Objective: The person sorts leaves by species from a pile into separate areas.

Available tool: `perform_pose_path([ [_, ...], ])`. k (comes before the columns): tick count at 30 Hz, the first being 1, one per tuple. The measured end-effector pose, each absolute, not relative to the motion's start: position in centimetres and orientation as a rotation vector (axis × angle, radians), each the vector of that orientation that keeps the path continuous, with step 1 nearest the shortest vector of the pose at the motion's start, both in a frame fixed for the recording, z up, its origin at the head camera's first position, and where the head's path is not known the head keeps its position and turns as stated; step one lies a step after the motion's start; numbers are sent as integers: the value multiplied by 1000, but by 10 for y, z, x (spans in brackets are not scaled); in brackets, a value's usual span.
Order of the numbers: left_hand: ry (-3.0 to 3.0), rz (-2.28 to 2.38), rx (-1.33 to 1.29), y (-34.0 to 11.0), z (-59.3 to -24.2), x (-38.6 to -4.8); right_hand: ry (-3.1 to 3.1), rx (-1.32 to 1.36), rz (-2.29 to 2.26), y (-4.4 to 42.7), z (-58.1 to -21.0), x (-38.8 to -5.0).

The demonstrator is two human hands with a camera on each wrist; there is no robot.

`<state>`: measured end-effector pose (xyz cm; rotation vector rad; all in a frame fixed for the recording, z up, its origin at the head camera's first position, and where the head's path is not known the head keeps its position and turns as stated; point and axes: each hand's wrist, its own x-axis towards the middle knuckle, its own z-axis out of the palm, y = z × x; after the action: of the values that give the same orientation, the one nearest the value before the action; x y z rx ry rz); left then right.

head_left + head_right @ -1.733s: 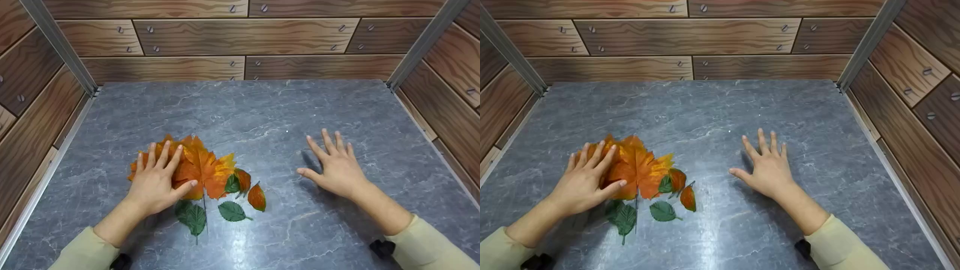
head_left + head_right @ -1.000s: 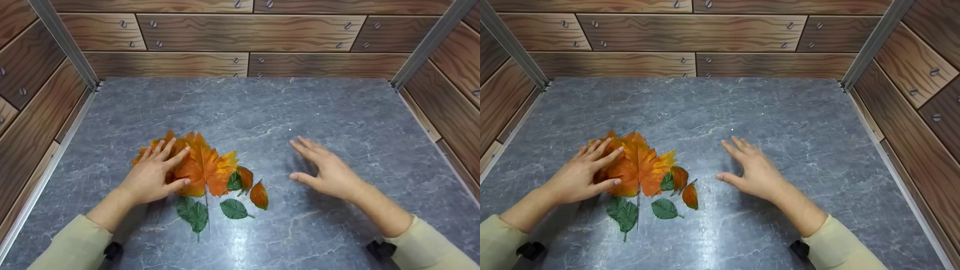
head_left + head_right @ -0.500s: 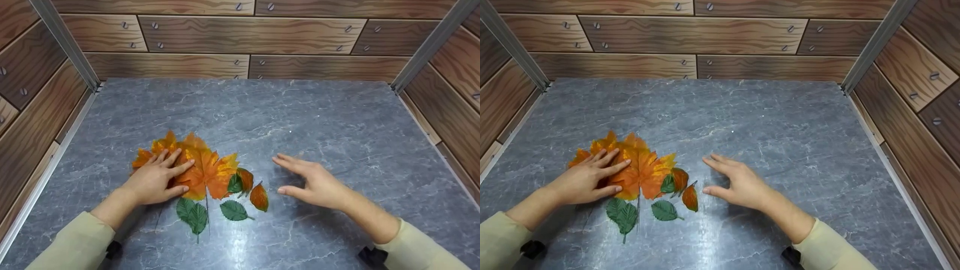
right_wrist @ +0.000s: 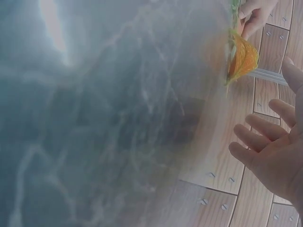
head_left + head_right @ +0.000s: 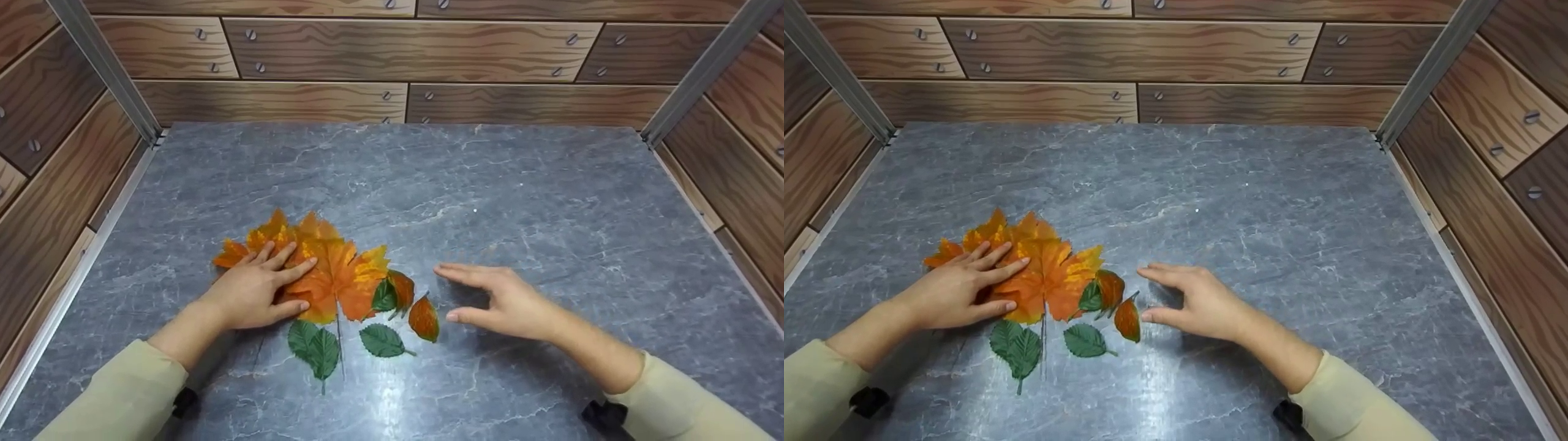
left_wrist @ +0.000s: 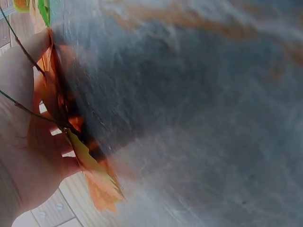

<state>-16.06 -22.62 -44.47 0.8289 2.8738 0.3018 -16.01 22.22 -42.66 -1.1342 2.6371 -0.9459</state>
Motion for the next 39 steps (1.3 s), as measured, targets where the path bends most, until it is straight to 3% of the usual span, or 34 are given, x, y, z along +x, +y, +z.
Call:
perform_pose_path([
  [31,2860,262,859,-221,-441,-163,2431,-961,-1135,200,-440,-158],
  [39,2869,292,839,-225,-444,-159,2451,-791,-1266,237,-429,-180],
])
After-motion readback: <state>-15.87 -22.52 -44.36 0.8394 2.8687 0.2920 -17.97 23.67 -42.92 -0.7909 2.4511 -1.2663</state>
